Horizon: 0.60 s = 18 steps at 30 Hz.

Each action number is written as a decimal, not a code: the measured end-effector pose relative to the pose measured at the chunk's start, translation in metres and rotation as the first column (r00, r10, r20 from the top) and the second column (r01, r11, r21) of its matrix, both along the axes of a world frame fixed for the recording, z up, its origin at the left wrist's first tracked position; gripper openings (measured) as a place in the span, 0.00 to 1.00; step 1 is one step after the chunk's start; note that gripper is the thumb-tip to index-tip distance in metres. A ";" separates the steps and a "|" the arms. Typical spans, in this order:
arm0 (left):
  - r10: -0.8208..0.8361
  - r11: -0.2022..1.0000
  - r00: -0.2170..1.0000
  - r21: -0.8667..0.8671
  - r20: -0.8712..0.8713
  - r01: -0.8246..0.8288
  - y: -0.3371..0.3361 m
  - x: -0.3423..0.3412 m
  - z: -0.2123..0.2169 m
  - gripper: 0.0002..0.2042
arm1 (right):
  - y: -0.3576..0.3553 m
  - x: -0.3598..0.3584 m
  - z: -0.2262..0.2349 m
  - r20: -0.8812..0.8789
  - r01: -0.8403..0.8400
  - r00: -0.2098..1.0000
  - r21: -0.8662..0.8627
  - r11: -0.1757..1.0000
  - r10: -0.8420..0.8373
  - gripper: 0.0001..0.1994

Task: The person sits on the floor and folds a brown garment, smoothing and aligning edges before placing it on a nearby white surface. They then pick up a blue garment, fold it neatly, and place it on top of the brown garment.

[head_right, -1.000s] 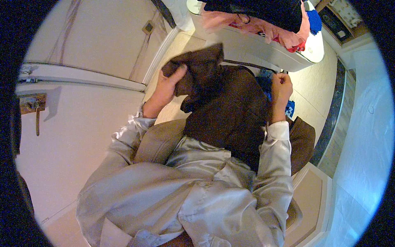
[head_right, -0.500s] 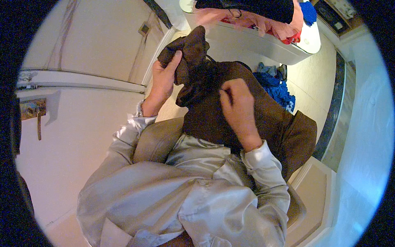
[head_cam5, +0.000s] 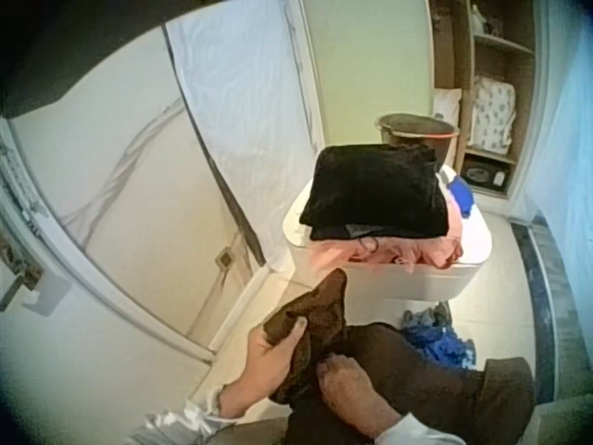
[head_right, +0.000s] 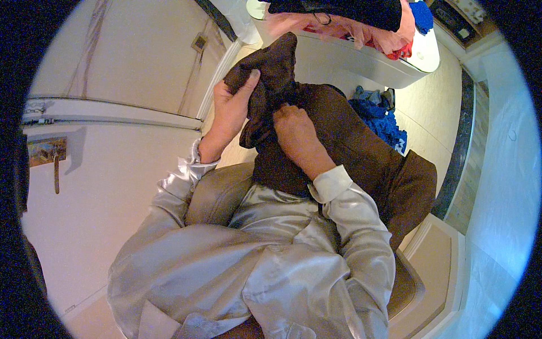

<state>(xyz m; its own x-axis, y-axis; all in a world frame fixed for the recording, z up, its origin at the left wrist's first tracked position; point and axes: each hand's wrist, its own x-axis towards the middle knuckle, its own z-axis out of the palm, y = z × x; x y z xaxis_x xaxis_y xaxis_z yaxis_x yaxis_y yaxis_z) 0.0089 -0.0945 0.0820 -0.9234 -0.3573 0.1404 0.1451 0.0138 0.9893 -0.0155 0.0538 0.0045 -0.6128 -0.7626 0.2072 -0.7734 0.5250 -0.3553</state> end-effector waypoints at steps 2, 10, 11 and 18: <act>-0.019 0.999 1.000 -0.035 -0.020 0.018 0.003 0.000 0.003 0.11 | 0.002 0.009 0.003 -0.036 -0.119 0.992 0.088 0.989 0.122 0.08; -0.157 0.823 0.966 -0.567 -0.206 0.013 0.021 -0.006 -0.007 0.24 | 0.069 0.001 0.036 0.622 0.446 0.777 -0.437 0.781 -0.095 0.14; -0.193 0.767 0.953 -0.642 -0.233 -0.002 0.025 -0.007 -0.008 0.25 | 0.076 -0.004 0.043 0.855 0.604 0.512 -0.429 0.672 0.086 0.18; -0.501 0.305 0.839 -0.951 -0.214 -0.060 0.053 -0.005 -0.021 0.25 | 0.075 -0.001 0.074 0.809 0.852 0.167 -0.405 0.330 0.563 0.21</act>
